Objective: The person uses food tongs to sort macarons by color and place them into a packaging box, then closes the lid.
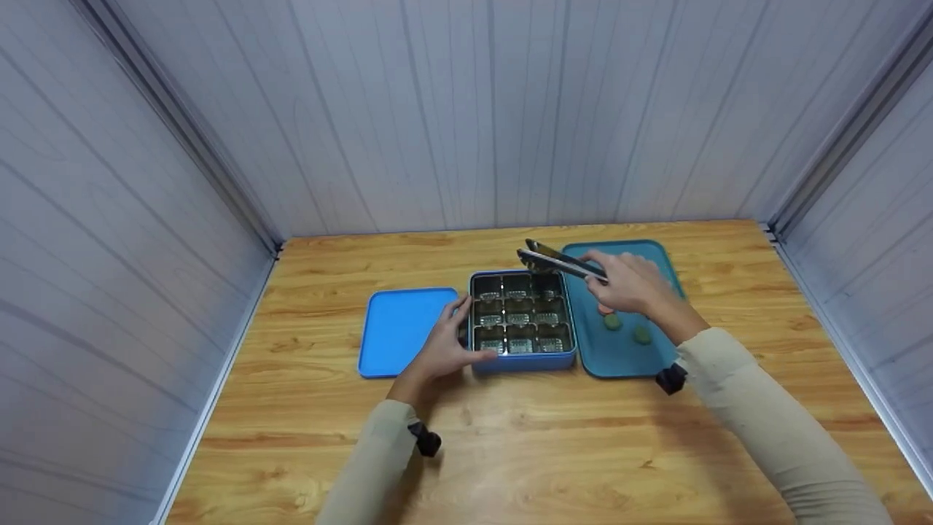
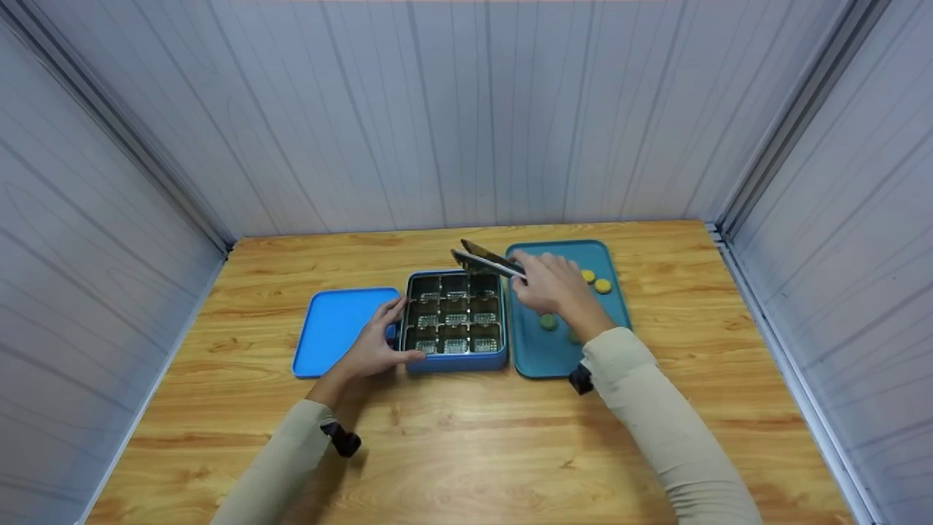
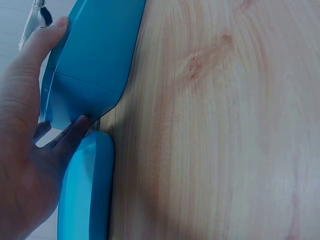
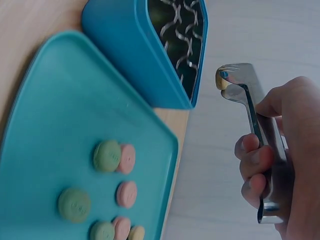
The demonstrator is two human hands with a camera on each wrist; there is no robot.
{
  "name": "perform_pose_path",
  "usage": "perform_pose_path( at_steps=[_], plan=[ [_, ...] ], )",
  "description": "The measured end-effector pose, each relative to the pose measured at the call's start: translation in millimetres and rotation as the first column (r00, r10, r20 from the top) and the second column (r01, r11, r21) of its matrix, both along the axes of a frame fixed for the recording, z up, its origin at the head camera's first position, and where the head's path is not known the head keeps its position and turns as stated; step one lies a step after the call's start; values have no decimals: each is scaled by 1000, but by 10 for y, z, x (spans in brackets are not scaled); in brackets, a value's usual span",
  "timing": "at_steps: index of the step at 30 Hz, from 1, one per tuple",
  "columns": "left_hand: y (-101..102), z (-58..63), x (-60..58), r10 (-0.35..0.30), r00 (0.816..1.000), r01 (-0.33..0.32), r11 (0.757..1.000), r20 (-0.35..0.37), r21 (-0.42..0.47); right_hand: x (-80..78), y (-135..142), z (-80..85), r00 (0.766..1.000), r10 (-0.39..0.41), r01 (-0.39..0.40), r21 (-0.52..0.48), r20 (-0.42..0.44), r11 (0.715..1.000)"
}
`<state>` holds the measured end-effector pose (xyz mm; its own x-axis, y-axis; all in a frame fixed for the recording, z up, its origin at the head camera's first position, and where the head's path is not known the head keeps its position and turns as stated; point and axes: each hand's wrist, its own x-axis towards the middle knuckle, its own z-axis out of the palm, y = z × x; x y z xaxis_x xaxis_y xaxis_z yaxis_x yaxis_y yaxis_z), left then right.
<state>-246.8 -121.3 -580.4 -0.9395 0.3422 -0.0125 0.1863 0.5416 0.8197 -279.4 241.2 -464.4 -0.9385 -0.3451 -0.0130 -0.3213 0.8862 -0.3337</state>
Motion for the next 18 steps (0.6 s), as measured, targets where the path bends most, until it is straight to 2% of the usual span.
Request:
perform_pose_path(
  at_steps=[10,18],
  plan=[
    [10,11,1,-17,1000,17,1000,-1,-4,-6,-271,4,999,54,-54,9,1,999],
    [-5,4,-7,-29,1000,29,1000,1,9,-6,-446,-49,996,77,-77,-4,-35,997]
  ],
)
